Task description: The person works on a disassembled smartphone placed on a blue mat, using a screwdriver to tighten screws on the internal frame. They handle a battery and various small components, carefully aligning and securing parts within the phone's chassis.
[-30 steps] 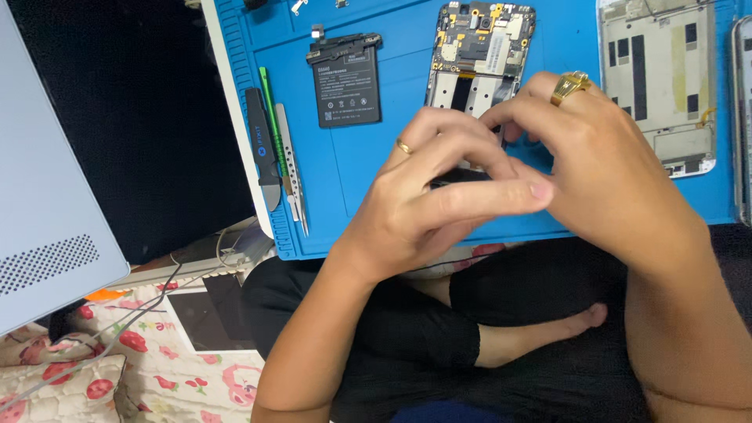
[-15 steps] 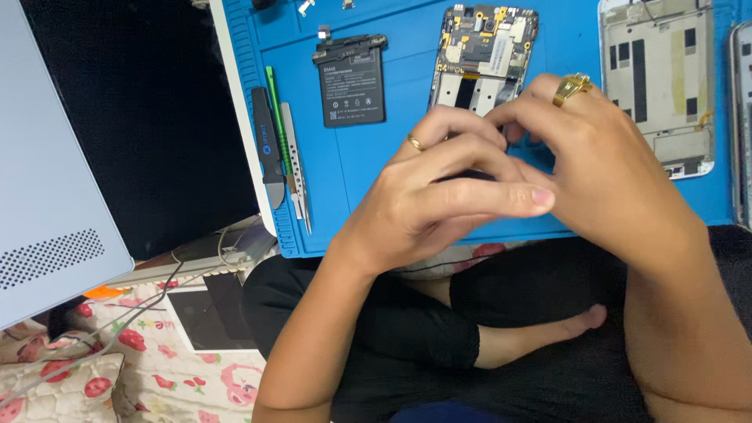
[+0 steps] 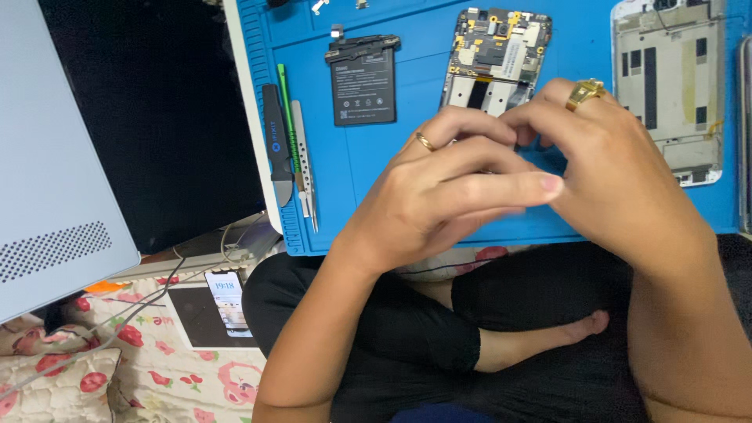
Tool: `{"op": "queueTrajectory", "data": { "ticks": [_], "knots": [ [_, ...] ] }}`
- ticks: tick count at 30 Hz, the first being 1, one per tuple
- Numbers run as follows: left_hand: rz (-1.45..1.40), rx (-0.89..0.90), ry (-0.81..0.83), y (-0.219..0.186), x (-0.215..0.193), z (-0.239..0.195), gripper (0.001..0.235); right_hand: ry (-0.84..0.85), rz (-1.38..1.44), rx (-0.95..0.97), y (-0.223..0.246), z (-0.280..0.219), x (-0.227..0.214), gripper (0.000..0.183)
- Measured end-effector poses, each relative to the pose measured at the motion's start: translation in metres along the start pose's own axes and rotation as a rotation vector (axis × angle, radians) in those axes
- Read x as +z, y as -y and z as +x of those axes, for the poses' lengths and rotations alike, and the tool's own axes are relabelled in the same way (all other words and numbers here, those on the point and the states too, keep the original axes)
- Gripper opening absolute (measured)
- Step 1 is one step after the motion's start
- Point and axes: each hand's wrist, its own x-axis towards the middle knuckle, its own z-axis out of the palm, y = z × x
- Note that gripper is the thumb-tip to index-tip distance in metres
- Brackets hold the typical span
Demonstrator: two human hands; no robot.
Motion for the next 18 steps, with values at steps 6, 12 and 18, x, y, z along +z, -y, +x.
{"op": "queueTrajectory", "data": {
  "ticks": [6,12,18],
  "knots": [
    [0.003,-0.057,0.016,-0.004,0.001,-0.008,0.036,0.03,-0.055,0.028,0.006,0.0,-0.002,0.034],
    [0.02,-0.373,-0.184,-0.025,-0.054,-0.017,0.063,0.039,-0.071,0.039,0.01,0.001,-0.005,0.036],
    [0.077,-0.527,-0.005,-0.003,-0.074,-0.023,0.056,-0.03,-0.14,-0.017,0.006,-0.001,0.001,0.023]
  ]
}}
